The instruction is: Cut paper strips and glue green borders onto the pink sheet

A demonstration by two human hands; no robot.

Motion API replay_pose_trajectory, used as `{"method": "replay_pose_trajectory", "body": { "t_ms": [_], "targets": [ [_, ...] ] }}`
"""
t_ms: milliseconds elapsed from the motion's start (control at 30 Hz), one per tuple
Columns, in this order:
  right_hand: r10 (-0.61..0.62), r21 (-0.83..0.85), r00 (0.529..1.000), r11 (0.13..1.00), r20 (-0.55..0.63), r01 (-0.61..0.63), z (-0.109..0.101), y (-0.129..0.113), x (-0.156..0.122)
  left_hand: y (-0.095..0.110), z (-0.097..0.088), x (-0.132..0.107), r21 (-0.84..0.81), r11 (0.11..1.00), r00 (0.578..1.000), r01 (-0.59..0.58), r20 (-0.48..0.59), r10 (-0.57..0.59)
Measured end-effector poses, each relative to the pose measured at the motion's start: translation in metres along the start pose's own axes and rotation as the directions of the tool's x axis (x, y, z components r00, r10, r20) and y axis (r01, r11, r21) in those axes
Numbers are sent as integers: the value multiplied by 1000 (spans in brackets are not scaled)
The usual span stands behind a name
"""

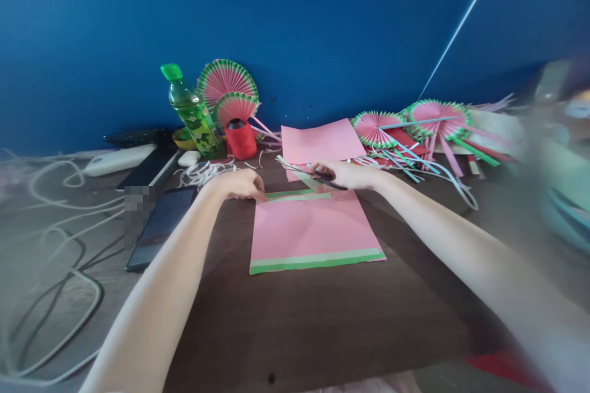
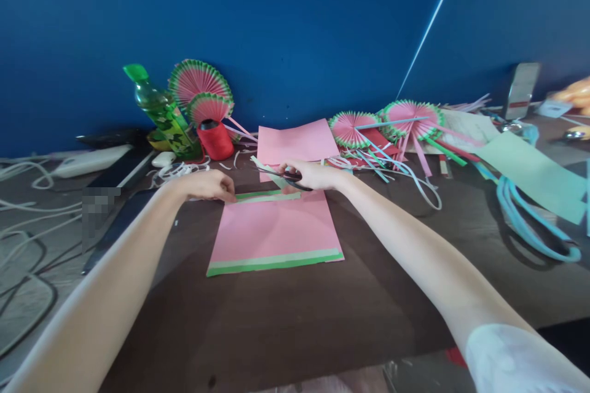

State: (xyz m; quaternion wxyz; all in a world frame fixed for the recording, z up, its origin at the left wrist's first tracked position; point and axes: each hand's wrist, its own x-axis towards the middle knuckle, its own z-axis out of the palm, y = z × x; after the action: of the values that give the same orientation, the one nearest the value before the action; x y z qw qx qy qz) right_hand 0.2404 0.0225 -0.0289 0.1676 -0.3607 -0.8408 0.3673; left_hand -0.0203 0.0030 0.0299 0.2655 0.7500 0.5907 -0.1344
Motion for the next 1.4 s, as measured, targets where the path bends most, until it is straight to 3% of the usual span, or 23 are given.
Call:
{"method": "replay_pose_trajectory", "body": {
  "t_ms": [233, 333, 433, 500, 600, 767, 1067, 1400],
  "targets": [
    [-10, 80, 999, 997, -44, 13, 1, -1, 1, 3, 0, -1, 10, 1000, 1000, 28, -10, -28],
    [4, 93, 985, 996, -173, 12, 1, -13, -1, 4, 0, -2, 27, 999, 999, 31, -9, -31],
    [13, -39, 942, 999, -336, -28, 3, -25, -2, 3, 0, -2, 9, 1000, 1000, 27, -5, -27],
    [14, -173, 924, 981, -382, -87, 7, -30, -2, 3, 0, -1, -4, 1000, 1000, 23, -3, -23],
    [34, -271, 922, 951, -386, -149, 15, -35, -1, 2, 0, 0, -17, 1000, 1000, 21, -2, -21],
    [60, -229, 923, 961, -381, -157, 23, -34, 0, 3, 0, -1, -38, 999, 1000, 31, -2, -31],
    [65, -203, 931, 968, -359, -146, 16, -27, 0, 1, 1, 1, -49, 999, 1000, 18, 10, -18],
    [28, -338, 931, 928, -363, -160, 19, -34, -4, 3, 1, -1, -87, 996, 999, 25, 39, -22]
  ]
}}
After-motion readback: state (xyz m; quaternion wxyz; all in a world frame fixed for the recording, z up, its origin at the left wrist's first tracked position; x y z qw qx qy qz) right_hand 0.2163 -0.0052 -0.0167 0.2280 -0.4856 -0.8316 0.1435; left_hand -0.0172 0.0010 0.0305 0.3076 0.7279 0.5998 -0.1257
